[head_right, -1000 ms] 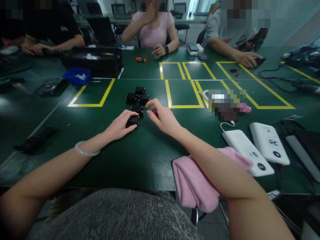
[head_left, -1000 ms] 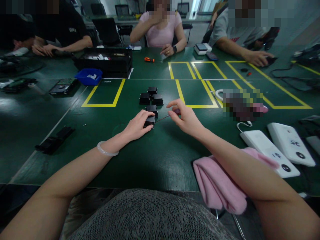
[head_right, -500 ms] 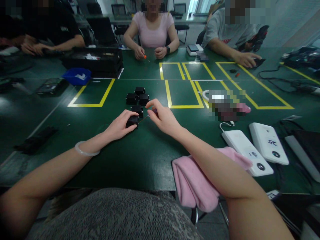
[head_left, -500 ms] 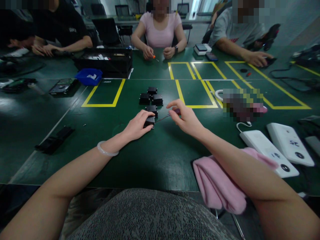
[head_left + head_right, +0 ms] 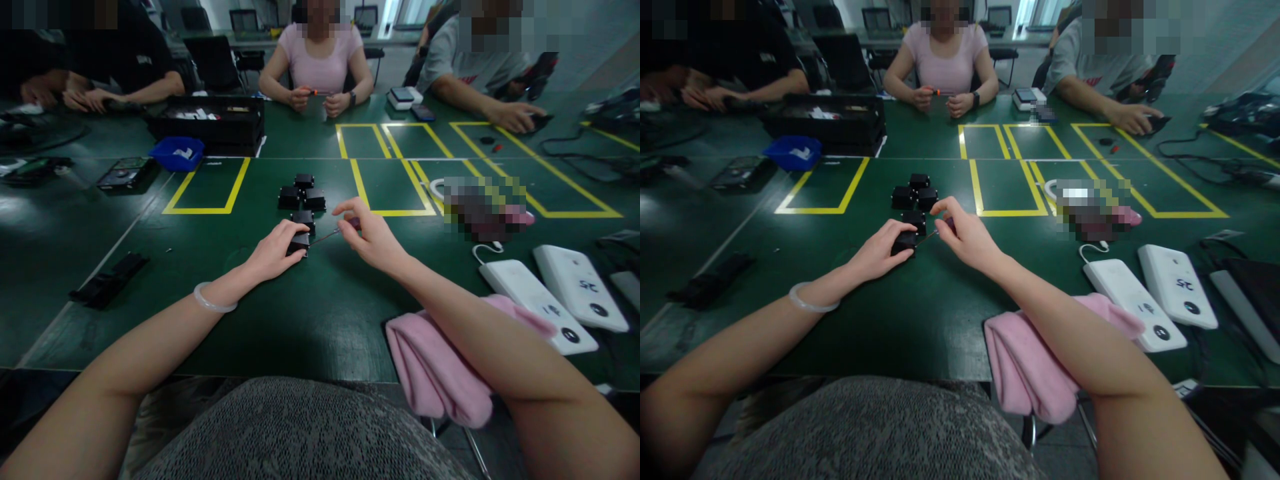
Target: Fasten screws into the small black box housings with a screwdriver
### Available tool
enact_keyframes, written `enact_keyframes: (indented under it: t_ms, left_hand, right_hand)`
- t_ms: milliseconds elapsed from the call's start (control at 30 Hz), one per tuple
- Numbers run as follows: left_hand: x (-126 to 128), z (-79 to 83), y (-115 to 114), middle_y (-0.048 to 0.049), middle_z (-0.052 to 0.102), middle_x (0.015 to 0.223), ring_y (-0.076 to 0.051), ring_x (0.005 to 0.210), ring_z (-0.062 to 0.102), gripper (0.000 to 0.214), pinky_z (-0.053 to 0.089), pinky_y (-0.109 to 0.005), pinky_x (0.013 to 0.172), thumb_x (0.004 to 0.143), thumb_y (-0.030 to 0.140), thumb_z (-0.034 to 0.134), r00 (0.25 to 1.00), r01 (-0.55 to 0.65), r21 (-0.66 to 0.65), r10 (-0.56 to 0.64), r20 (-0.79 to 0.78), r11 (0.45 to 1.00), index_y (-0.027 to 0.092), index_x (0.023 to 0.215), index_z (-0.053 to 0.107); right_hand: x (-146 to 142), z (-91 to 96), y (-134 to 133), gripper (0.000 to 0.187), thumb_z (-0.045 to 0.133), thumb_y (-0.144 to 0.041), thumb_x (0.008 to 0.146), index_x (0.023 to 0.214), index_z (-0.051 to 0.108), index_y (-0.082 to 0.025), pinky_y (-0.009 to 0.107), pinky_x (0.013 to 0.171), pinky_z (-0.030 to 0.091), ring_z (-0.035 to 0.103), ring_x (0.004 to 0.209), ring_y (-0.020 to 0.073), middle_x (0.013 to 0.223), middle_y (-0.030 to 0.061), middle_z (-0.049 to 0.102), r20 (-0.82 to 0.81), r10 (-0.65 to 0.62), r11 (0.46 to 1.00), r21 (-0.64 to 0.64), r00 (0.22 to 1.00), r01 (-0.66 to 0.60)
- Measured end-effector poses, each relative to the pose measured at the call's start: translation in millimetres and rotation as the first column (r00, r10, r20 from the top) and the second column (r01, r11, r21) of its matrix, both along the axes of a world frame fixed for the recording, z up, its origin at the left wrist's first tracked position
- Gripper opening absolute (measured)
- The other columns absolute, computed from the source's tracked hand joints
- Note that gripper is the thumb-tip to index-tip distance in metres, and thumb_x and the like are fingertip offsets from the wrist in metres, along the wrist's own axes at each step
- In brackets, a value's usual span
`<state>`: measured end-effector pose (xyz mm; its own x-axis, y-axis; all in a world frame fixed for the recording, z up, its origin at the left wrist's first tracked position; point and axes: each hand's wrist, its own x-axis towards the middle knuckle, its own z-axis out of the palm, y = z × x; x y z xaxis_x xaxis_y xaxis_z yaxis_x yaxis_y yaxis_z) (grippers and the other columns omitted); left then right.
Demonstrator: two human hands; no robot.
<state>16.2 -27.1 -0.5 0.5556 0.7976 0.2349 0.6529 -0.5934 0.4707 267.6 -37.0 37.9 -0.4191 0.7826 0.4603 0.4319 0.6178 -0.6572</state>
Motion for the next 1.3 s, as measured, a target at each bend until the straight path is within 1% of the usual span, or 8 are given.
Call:
enact_keyframes:
  t_ms: [200,433,667,767,900,1000,1133,1300]
  left_hand:
    - [-0.2,-1.4,0.8,-0.0106,0.057,0.134,-0.031,0.129,0.058,0.043,0.053,-0.048,0.104,0.095,0.026,0.061,1.000,0.002,0.006,-0.002,0.002,1.000,0.023,0.137,0.052]
    - [-0.7,-1.9,0.9,-0.0108,0.057,0.135,-0.031,0.127,0.058,0.043,0.054,-0.048,0.104,0.095,0.028,0.061,1.000,0.002,0.012,-0.002,0.006,1.000,0.023,0.137,0.052]
    - [-0.2,-1.6,0.1,-0.0107,0.057,0.135,-0.031,0.127,0.059,0.043,0.054,-0.047,0.104,0.095,0.026,0.061,1.000,-0.001,0.015,0.001,0.006,1.000,0.022,0.136,0.052]
    - [-0.1,-1.0,-0.1,-0.0107,0.057,0.136,-0.031,0.127,0.059,0.043,0.054,-0.047,0.102,0.095,0.026,0.061,1.000,-0.007,0.011,0.007,-0.001,1.000,0.023,0.137,0.052]
    - [-0.2,-0.2,-0.1,-0.0108,0.056,0.136,-0.031,0.128,0.058,0.043,0.054,-0.047,0.102,0.095,0.026,0.061,1.000,-0.003,0.000,0.003,-0.003,1.000,0.023,0.137,0.051]
    - [-0.3,-0.8,0.4,-0.0113,0.056,0.137,-0.031,0.128,0.058,0.044,0.055,-0.046,0.101,0.095,0.025,0.061,1.000,-0.003,0.000,0.003,-0.006,1.000,0.022,0.138,0.051]
    - [-0.6,-2.9,1.6,-0.0107,0.057,0.135,-0.030,0.129,0.058,0.043,0.053,-0.046,0.104,0.095,0.025,0.062,1.000,0.004,0.024,-0.004,-0.001,1.000,0.022,0.137,0.052]
    - [-0.9,-3.3,1.8,-0.0115,0.057,0.135,-0.031,0.127,0.058,0.044,0.053,-0.047,0.103,0.095,0.026,0.061,1.000,0.003,0.018,-0.003,-0.003,1.000,0.021,0.138,0.051]
  right_hand:
    - [2.3,-2.8,5.0,0.013,0.052,-0.034,0.102,0.095,0.050,-0.023,0.029,0.062,0.034,0.046,0.055,0.0126,0.063,-0.0062,0.048,0.028,-0.020,1.000,-0.006,0.999,0.020]
    - [0.7,0.2,0.4,0.008,0.047,-0.023,0.100,0.108,0.049,-0.022,0.029,0.064,0.036,0.050,0.059,0.0126,0.070,-0.0057,0.050,0.001,0.009,1.000,0.005,1.000,-0.009]
    - [1.9,-2.0,3.5,0.011,0.050,-0.033,0.103,0.097,0.049,-0.023,0.030,0.063,0.034,0.046,0.056,0.0130,0.063,-0.0062,0.048,0.018,-0.010,1.000,-0.026,1.000,0.011]
    - [0.4,-1.8,2.3,0.005,0.047,-0.027,0.102,0.105,0.049,-0.023,0.030,0.065,0.036,0.048,0.057,0.0133,0.066,-0.0061,0.049,0.011,-0.004,1.000,-0.007,1.000,0.004]
    - [-0.3,-1.0,0.5,0.011,0.046,-0.023,0.101,0.112,0.049,-0.022,0.030,0.067,0.037,0.051,0.060,0.0137,0.071,-0.0055,0.050,-0.003,-0.001,1.000,0.010,1.000,0.002]
    - [1.3,-1.8,2.6,0.007,0.047,-0.027,0.103,0.106,0.050,-0.022,0.029,0.065,0.037,0.050,0.059,0.0135,0.068,-0.0056,0.050,0.006,-0.001,1.000,-0.004,1.000,0.001]
    - [2.9,-3.9,6.5,0.015,0.051,-0.035,0.103,0.095,0.051,-0.022,0.028,0.062,0.034,0.049,0.058,0.0132,0.065,-0.0046,0.051,0.036,-0.010,1.000,-0.005,0.999,0.011]
    - [0.6,-3.3,3.2,0.009,0.048,-0.025,0.102,0.110,0.050,-0.021,0.029,0.065,0.037,0.051,0.059,0.0134,0.070,-0.0050,0.051,0.007,-0.001,1.000,0.024,1.000,0.001]
